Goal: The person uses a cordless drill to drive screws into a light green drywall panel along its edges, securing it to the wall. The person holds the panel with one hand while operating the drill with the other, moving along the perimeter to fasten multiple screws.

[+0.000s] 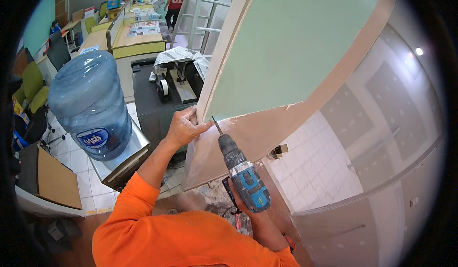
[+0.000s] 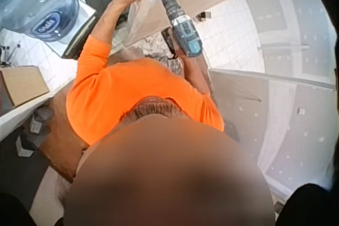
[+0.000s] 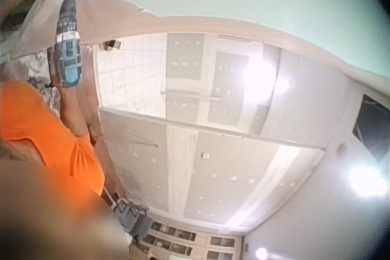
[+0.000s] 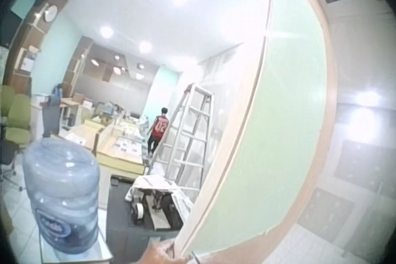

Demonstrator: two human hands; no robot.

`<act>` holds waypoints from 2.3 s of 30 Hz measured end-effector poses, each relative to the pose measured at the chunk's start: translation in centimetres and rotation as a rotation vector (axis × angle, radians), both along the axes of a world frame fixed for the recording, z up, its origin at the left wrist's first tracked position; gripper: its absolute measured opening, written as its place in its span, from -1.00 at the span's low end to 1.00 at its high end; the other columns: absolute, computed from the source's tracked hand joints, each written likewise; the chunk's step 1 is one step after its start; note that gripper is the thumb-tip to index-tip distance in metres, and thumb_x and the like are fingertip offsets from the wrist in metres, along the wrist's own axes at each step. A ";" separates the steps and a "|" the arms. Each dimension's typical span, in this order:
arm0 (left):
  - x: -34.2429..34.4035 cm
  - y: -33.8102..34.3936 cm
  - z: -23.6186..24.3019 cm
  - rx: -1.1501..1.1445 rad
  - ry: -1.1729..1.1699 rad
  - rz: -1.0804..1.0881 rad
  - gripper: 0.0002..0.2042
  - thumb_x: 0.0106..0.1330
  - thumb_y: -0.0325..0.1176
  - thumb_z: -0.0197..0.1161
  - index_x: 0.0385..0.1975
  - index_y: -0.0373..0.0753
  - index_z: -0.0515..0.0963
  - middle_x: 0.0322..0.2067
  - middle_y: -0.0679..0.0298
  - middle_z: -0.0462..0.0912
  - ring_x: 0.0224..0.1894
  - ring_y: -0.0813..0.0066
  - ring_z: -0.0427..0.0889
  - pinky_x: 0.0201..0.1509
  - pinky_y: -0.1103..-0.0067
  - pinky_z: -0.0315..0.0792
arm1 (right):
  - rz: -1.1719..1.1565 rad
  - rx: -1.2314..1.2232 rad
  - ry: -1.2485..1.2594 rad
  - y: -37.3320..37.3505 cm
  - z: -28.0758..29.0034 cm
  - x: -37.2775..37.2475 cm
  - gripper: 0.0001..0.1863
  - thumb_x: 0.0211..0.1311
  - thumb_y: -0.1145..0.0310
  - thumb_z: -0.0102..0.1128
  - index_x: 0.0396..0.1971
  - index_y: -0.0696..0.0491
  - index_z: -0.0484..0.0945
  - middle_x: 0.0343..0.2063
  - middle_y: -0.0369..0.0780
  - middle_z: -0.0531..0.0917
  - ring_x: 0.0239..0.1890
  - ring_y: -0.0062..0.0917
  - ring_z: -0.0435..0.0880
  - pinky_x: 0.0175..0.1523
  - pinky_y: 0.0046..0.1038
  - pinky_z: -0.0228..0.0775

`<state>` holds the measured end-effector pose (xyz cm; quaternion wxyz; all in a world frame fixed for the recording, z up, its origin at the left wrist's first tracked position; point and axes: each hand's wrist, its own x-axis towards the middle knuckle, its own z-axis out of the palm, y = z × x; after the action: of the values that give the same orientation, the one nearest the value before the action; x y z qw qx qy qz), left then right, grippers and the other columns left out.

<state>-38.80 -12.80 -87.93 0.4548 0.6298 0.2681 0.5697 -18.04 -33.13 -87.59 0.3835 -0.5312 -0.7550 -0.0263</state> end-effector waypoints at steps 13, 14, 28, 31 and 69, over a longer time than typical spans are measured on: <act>-0.1 0.0 -0.2 0.062 0.038 0.000 -0.51 0.17 -0.41 0.50 0.10 -0.43 0.57 -0.10 0.23 0.74 -0.13 0.67 0.61 0.01 0.66 0.52 | -0.074 -0.071 -0.126 0.0 1.1 -0.3 -0.83 0.24 0.38 0.38 -0.21 0.06 0.67 -0.32 -0.16 0.69 -0.28 -0.23 0.64 -0.23 -0.23 0.43; -0.1 0.1 -0.3 0.060 0.031 -0.004 -0.51 0.17 -0.41 0.50 0.10 -0.43 0.57 -0.10 0.22 0.74 -0.13 0.67 0.61 0.02 0.66 0.52 | -0.048 -0.064 -0.076 0.1 1.0 -0.3 -0.84 0.24 0.37 0.38 -0.21 0.06 0.67 -0.32 -0.16 0.68 -0.29 -0.22 0.63 -0.24 -0.23 0.43; -0.1 0.1 -0.4 0.098 0.061 0.046 -0.50 0.16 -0.37 0.51 0.10 -0.44 0.57 -0.10 0.22 0.74 -0.14 0.67 0.61 0.01 0.66 0.52 | -0.037 -0.038 -0.050 0.7 0.9 -0.6 -0.82 0.29 0.38 0.33 -0.15 0.08 0.65 -0.30 -0.13 0.68 -0.27 -0.22 0.64 -0.20 -0.22 0.44; -0.1 0.1 -0.4 0.090 0.044 0.032 -0.50 0.16 -0.37 0.51 0.09 -0.42 0.58 -0.10 0.22 0.75 -0.15 0.68 0.61 0.00 0.66 0.52 | -0.061 -0.133 -0.055 0.6 1.0 -0.5 -0.81 0.31 0.38 0.30 -0.12 0.10 0.65 -0.28 -0.12 0.69 -0.25 -0.21 0.64 -0.18 -0.22 0.45; 0.4 0.5 -0.8 0.139 0.012 0.110 -0.49 0.10 -0.23 0.53 0.02 -0.39 0.61 -0.23 0.09 0.79 -0.24 0.68 0.65 -0.08 0.62 0.54 | -0.007 -0.050 -0.021 2.2 0.5 -0.2 -0.90 0.28 0.43 0.34 -0.24 0.09 0.66 -0.35 -0.15 0.68 -0.34 -0.26 0.63 -0.27 -0.28 0.42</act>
<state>-38.41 -12.33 -88.69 0.3763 0.6474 0.2648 0.6075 -18.28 -30.96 -87.12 0.3621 -0.5428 -0.7577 -0.0145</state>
